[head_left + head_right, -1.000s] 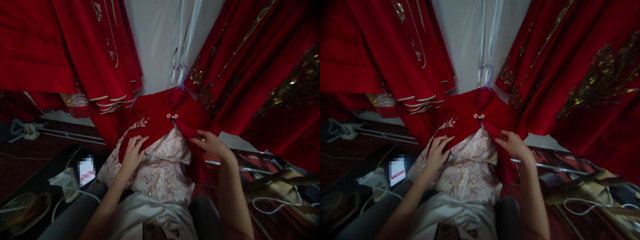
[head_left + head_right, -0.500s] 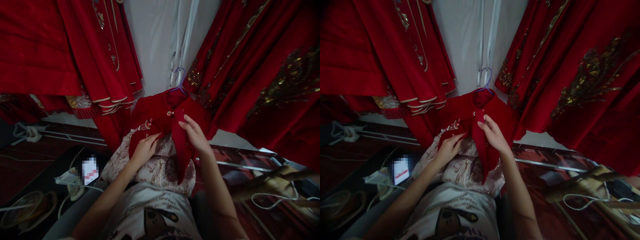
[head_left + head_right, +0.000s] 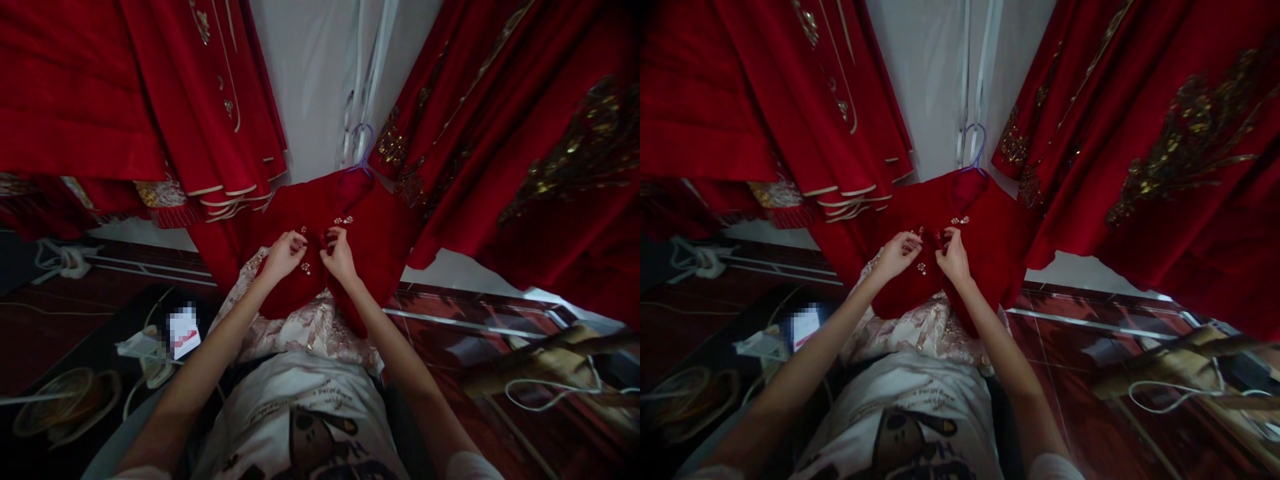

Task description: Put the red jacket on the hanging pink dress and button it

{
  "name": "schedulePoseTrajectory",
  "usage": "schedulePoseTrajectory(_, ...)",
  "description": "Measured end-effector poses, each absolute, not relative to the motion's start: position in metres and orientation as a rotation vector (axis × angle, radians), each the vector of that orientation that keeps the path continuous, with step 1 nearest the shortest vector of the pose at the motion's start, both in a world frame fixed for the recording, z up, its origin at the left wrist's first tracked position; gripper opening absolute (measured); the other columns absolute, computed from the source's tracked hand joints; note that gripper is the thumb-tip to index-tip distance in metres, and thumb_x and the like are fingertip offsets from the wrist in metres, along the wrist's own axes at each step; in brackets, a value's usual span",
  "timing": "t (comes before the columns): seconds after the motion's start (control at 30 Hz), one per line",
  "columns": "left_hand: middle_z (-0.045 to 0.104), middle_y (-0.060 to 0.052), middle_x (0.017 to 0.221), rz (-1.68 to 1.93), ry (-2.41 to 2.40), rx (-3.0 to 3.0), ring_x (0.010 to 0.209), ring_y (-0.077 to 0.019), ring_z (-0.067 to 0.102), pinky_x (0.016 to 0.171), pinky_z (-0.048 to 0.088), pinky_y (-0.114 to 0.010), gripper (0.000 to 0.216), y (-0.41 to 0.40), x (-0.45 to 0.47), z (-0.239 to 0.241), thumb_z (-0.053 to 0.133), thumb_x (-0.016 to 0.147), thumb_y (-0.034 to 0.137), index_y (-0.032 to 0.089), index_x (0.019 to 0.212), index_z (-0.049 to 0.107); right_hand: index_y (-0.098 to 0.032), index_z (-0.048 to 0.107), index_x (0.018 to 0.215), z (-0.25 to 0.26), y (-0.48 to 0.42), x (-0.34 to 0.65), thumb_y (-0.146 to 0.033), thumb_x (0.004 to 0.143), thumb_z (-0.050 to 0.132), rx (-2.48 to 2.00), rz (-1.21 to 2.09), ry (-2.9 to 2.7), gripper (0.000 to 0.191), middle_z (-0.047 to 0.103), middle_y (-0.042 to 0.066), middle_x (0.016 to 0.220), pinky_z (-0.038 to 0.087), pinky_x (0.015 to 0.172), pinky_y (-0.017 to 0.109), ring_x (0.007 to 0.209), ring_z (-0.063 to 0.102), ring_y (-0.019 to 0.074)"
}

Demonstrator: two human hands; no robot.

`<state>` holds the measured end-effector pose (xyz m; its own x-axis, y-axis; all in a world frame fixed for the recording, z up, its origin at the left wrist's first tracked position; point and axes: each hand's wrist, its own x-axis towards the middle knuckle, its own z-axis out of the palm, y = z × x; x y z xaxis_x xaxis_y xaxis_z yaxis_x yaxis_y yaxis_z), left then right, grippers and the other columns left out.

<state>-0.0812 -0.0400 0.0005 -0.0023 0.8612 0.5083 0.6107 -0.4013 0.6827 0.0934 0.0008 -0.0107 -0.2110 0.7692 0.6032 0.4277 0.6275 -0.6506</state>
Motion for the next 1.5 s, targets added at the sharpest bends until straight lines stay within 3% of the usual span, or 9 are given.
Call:
schedulePoseTrajectory(0.07,0.062,-0.004,0.089,1.397,1.668,1.991,0.072,-0.0132,0.060,0.069,0.050,-0.027,0.028,-0.016,-0.089,-0.004,0.066,0.074,0.020,0.016,0.099,0.054,-0.021,0.043,0.124,-0.009,0.000,0.096,-0.008,0.070,0.047,-0.932,0.422,-1.928,0.056,0.052,0.008,0.117,0.050,0.080,0.033,0.088,0.057,0.0180)
schedulePoseTrajectory(0.13,0.060,-0.003,0.086,1.386,1.723,2.027,0.072,-0.0140,0.059,0.069,0.050,-0.028,0.034,0.000,-0.092,-0.011,0.068,0.071,0.020,0.016,0.100,0.050,-0.025,0.051,0.122,-0.008,-0.001,0.097,-0.008,0.074,0.045,-0.928,0.375,-2.023,0.051,0.052,0.007,0.120,0.050,0.085,0.034,0.100,0.056,0.0207)
schedulePoseTrajectory(0.33,0.058,-0.002,0.082,1.486,1.589,1.997,0.069,-0.0118,0.057,0.065,0.047,-0.025,0.027,0.016,-0.086,-0.024,0.062,0.072,0.012,0.017,0.095,0.049,-0.024,0.058,0.121,-0.017,0.003,0.099,-0.009,0.079,0.043,-0.881,0.368,-2.046,0.047,0.052,0.007,0.116,0.047,0.096,0.036,0.106,0.055,0.0214)
schedulePoseTrajectory(0.57,0.067,-0.004,0.084,1.683,1.330,1.595,0.073,-0.0109,0.063,0.077,0.051,-0.027,0.015,0.030,-0.078,-0.027,0.063,0.071,0.017,0.015,0.086,0.060,-0.022,0.058,0.122,-0.028,0.016,0.090,-0.007,0.078,0.042,-0.821,0.408,-1.970,0.049,0.051,0.009,0.112,0.046,0.096,0.035,0.108,0.054,0.0206)
schedulePoseTrajectory(0.83,0.073,-0.011,0.096,1.631,1.169,1.348,0.086,-0.0172,0.068,0.089,0.053,-0.037,0.028,0.017,-0.076,-0.014,0.071,0.064,0.016,0.010,0.091,0.069,-0.021,0.056,0.126,-0.032,0.024,0.079,-0.004,0.077,0.040,-0.803,0.406,-1.952,0.054,0.051,0.010,0.117,0.044,0.101,0.036,0.113,0.052,0.0199)
schedulePoseTrajectory(1.2,0.074,-0.012,0.090,1.683,1.215,1.384,0.084,-0.0218,0.071,0.088,0.055,-0.041,0.021,0.023,-0.071,-0.015,0.069,0.066,0.014,0.008,0.087,0.071,-0.019,0.058,0.124,-0.032,0.022,0.076,-0.021,0.084,0.048,-0.794,0.575,-1.803,0.042,0.054,0.011,0.118,0.049,0.093,0.033,0.104,0.057,0.0176)
schedulePoseTrajectory(1.33,0.073,-0.013,0.093,1.649,1.169,1.384,0.088,-0.0236,0.071,0.090,0.054,-0.043,0.024,0.026,-0.073,-0.015,0.072,0.066,0.020,0.009,0.087,0.071,-0.019,0.063,0.108,-0.028,0.033,0.072,-0.034,0.089,0.045,-0.846,0.677,-1.684,0.031,0.059,0.010,0.110,0.052,0.085,0.031,0.092,0.060,0.0154)
schedulePoseTrajectory(1.5,0.074,-0.013,0.096,1.522,1.135,1.502,0.089,-0.0232,0.071,0.089,0.056,-0.041,0.032,0.034,-0.085,-0.007,0.076,0.066,0.029,0.010,0.092,0.070,-0.020,0.060,0.095,-0.021,0.055,0.059,-0.038,0.080,0.059,-0.936,0.825,-1.591,0.024,0.064,0.006,0.101,0.054,0.077,0.029,0.081,0.062,0.0140)
